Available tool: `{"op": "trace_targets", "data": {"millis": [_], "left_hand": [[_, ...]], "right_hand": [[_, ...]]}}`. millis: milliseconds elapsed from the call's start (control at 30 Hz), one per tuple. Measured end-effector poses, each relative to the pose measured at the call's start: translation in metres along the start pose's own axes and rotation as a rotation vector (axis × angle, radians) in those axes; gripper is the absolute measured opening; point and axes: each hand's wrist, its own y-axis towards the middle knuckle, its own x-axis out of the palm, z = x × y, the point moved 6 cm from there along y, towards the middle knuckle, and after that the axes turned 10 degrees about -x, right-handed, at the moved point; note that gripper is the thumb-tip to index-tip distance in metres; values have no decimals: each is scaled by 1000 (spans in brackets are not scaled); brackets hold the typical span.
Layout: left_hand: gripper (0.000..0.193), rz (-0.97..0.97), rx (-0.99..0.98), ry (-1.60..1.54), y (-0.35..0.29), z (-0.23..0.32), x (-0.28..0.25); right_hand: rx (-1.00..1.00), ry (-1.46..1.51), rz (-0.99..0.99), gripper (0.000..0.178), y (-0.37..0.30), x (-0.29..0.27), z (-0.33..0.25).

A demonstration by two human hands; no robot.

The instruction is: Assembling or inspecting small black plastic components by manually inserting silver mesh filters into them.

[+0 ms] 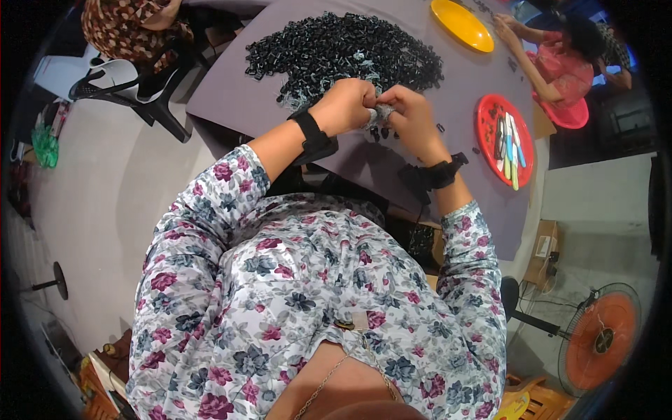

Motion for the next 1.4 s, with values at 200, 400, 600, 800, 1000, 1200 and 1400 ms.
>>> {"op": "trace_targets", "data": {"millis": [200,400,600,800,1000,1200,1400], "left_hand": [[19,-60,-69,-309,-16,-21,-5],[28,-121,-210,-536,-51,-58,-18],[29,-118,-227,-524,-64,-64,-10],[17,-169,-247,-504,-59,-74,-3],[13,-191,-289,-544,-55,-78,0],[11,-206,-240,-540,-53,-84,3],[15,-223,-224,-594,-54,-81,0]], "right_hand": [[65,99,47,20,2,-16,8],[-142,-530,-53,18,-8,-28,2],[-291,-707,-78,20,6,0,-1],[-178,-826,-174,17,21,17,14],[-165,-840,-228,19,16,18,10],[-216,-817,-209,16,7,11,16],[-197,-742,-189,17,6,5,6]]}}
